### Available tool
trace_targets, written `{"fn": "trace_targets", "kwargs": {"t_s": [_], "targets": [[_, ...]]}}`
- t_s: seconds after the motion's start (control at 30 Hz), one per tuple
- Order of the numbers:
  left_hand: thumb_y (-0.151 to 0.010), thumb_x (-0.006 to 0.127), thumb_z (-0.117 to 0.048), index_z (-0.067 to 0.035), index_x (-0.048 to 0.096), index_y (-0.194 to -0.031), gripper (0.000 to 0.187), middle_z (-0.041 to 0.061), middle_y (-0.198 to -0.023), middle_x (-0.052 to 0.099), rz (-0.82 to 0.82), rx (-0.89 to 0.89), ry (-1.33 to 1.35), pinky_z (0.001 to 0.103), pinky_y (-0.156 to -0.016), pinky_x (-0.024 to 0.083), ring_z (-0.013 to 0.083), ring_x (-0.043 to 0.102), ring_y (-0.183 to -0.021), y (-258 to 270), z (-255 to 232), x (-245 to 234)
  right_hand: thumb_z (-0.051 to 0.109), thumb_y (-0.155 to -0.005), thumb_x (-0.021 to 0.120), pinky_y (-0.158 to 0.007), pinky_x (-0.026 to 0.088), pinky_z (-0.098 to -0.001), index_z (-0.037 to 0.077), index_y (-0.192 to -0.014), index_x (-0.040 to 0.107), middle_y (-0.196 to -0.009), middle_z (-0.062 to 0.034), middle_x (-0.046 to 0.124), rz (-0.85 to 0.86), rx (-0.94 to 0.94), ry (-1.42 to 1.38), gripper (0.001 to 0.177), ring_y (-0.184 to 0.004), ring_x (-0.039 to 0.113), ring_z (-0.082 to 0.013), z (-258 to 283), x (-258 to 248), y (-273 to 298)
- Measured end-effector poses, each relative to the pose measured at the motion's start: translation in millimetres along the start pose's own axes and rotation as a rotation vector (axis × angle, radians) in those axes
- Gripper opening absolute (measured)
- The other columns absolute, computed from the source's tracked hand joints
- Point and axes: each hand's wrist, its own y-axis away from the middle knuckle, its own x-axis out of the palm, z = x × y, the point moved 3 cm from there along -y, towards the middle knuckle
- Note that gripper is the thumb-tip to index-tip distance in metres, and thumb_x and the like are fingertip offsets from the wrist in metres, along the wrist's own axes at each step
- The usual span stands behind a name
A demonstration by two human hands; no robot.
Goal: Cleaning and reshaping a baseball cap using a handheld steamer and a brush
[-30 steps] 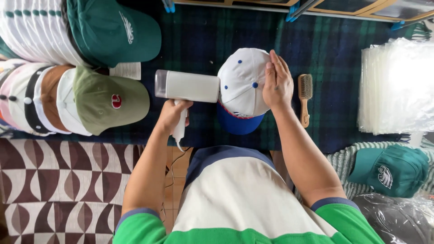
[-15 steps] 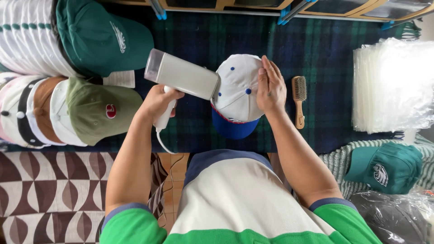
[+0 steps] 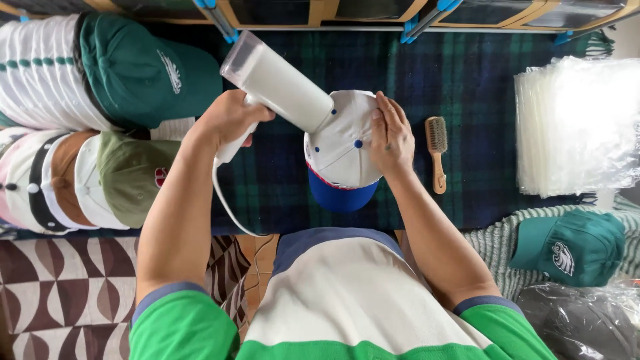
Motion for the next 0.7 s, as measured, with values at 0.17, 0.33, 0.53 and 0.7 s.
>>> {"fn": "trace_targets", "kwargs": {"t_s": [0.17, 0.33, 0.53, 0.7], "targets": [[-0.083, 0.069, -0.043, -0.01, 0.068, -0.123, 0.052, 0.019, -0.109, 0.071, -0.004, 0.12, -0.481, 0.054, -0.08, 0.055, 0.043, 0.068, -0.1, 62.7, -109.2, 1.2, 0.037, -0.107, 0.043, -0.105, 0.049, -0.0478, 0.016, -0.146, 0.058, -0.145, -0.0106, 0.06, 0.174, 0.128, 0.068, 0.047, -0.129, 0.058, -0.0354, 12.7, -7.6, -7.4], [-0.09, 0.055, -0.025, -0.006, 0.067, -0.111, 0.031, 0.013, -0.079, 0.07, 0.072, 0.06, -0.581, 0.04, -0.06, 0.051, 0.0247, 0.064, -0.062, 41.1, -156.4, 15.9, 0.039, -0.108, 0.035, -0.107, 0.047, -0.0399, 0.013, -0.149, 0.054, -0.15, -0.0092, 0.056, 0.297, 0.133, 0.07, 0.053, -0.135, 0.056, -0.0275, 12.6, -11.7, -15.1], [-0.084, 0.063, -0.033, -0.015, 0.071, -0.123, 0.043, 0.013, -0.118, 0.072, -0.045, 0.238, -0.613, 0.049, -0.078, 0.055, 0.0398, 0.067, -0.103, 41.7, -142.3, 27.7, 0.047, -0.104, 0.031, -0.105, 0.046, -0.0416, 0.02, -0.149, 0.055, -0.15, -0.0077, 0.057, 0.276, 0.213, 0.064, 0.057, -0.134, 0.056, -0.0291, 7.5, -13.7, -17.5], [-0.097, 0.053, -0.038, -0.002, 0.06, -0.105, 0.037, 0.02, -0.079, 0.07, -0.123, 0.331, -0.809, 0.053, -0.054, 0.056, 0.0434, 0.07, -0.067, 99.7, -102.3, 40.6, 0.045, -0.105, 0.036, -0.106, 0.045, -0.0431, 0.017, -0.147, 0.056, -0.148, -0.0082, 0.057, 0.233, 0.27, -0.018, 0.054, -0.136, 0.052, -0.0289, 15.8, -15.5, -11.3]]}}
